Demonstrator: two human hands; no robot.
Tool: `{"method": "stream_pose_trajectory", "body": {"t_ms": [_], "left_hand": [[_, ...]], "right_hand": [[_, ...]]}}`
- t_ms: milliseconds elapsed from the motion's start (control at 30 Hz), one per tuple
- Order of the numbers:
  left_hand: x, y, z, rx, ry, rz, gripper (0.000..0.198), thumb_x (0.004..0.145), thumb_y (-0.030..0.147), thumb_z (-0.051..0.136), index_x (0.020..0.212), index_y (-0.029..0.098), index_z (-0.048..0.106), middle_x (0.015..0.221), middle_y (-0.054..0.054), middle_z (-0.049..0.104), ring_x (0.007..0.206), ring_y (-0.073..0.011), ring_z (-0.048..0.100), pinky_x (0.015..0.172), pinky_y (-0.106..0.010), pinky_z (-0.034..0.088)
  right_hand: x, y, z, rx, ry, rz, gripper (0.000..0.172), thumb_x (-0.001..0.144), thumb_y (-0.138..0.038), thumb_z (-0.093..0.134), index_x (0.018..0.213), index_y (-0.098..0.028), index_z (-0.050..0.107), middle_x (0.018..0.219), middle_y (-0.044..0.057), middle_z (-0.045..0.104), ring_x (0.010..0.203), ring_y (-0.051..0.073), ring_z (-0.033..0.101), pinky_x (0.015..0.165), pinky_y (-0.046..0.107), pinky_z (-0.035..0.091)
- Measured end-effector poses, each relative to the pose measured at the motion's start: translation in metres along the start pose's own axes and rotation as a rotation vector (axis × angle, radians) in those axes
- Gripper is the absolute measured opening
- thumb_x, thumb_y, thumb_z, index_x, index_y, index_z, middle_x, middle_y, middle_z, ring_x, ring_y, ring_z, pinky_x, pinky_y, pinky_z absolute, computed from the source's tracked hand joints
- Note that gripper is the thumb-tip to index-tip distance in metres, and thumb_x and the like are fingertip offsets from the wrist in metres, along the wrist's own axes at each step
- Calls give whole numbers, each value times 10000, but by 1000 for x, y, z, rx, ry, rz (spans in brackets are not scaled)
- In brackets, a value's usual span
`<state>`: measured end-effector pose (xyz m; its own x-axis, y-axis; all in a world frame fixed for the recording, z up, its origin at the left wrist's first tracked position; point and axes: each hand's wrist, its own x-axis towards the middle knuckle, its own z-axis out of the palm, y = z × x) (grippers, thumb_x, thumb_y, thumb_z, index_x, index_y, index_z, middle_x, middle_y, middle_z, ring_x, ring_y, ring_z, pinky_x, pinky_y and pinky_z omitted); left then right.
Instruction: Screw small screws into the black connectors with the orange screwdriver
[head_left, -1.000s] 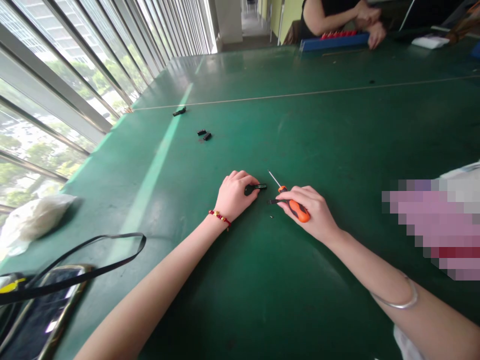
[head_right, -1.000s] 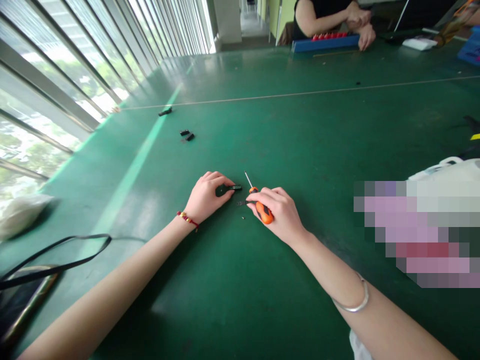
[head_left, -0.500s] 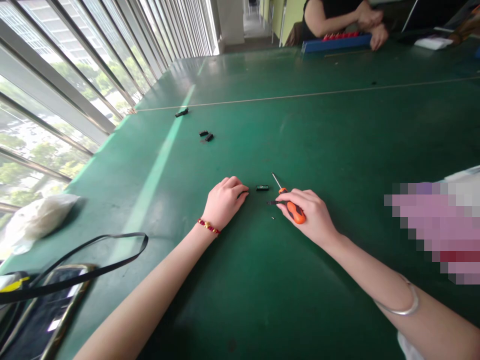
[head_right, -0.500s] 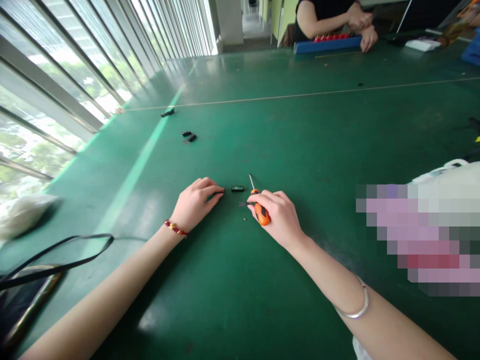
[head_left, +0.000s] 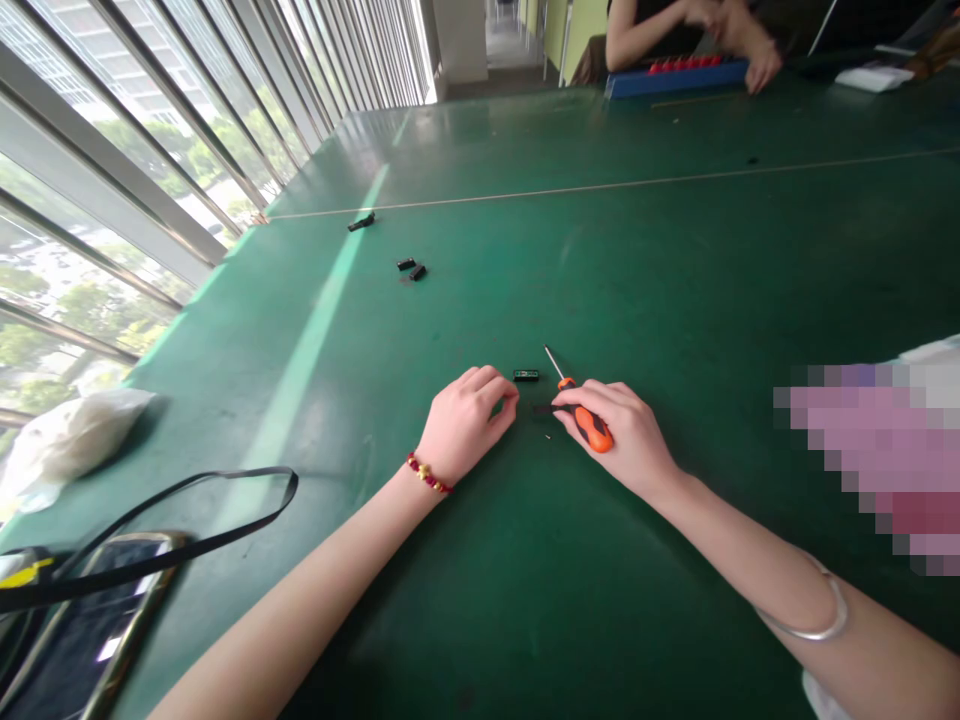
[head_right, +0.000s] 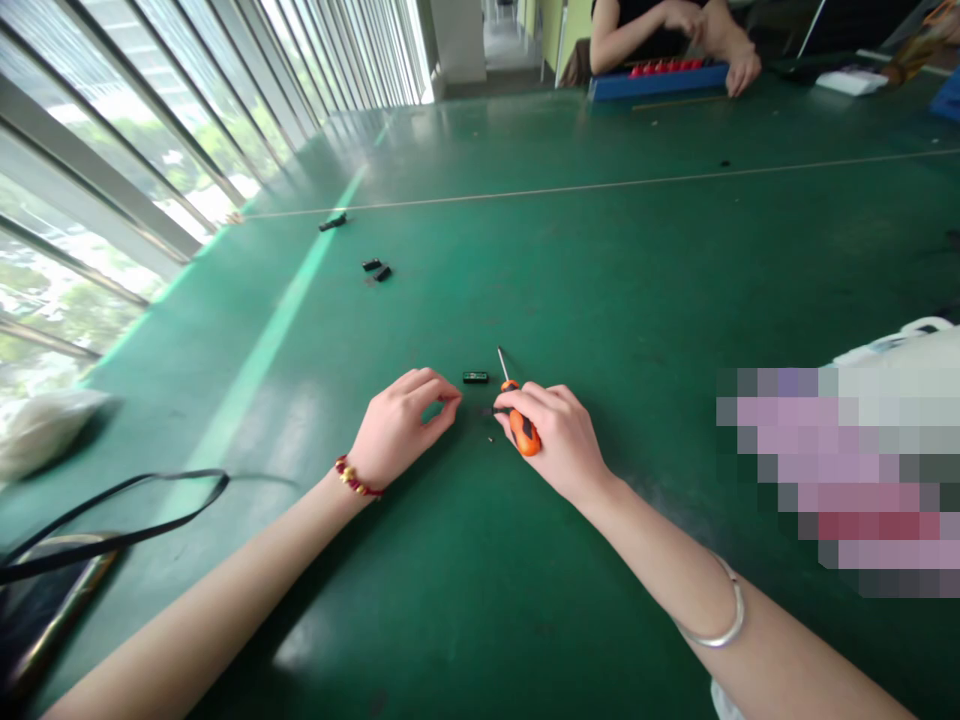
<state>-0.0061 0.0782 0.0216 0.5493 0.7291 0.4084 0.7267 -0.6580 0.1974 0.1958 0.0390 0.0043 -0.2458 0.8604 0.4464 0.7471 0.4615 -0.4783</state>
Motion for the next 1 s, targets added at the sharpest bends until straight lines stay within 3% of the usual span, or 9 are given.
{"method": "stream_pose_trajectory", "body": {"t_ms": [167, 633, 1000], "left_hand": [[-12, 11, 1, -127, 97, 83, 142, 925, 212, 477, 910, 171, 612, 875, -32, 654, 775, -127, 568, 716, -246, 470], [-12, 9, 3, 77, 85, 253, 166, 947, 197, 446, 987, 170, 605, 917, -39, 674, 813, -143, 569, 717, -277, 441], [-11, 6, 1, 104, 95, 309, 153, 938, 170, 455, 996, 163, 597, 937, -37, 674, 818, -145, 570, 710, -278, 436]], "right_hand": [[-1, -1, 1, -1, 22, -18, 85, 835, -197, 577, 908, -215, 617, 830, 11, 680, 712, 158, 562, 713, 290, 436], [-1, -4, 0, 54, 61, -13, 80, 841, -193, 570, 906, -232, 597, 844, 7, 687, 731, 158, 597, 737, 299, 456], [0, -7, -1, 89, 83, -18, 79, 837, -182, 571, 895, -231, 592, 828, 6, 687, 714, 147, 601, 718, 287, 465]]}}
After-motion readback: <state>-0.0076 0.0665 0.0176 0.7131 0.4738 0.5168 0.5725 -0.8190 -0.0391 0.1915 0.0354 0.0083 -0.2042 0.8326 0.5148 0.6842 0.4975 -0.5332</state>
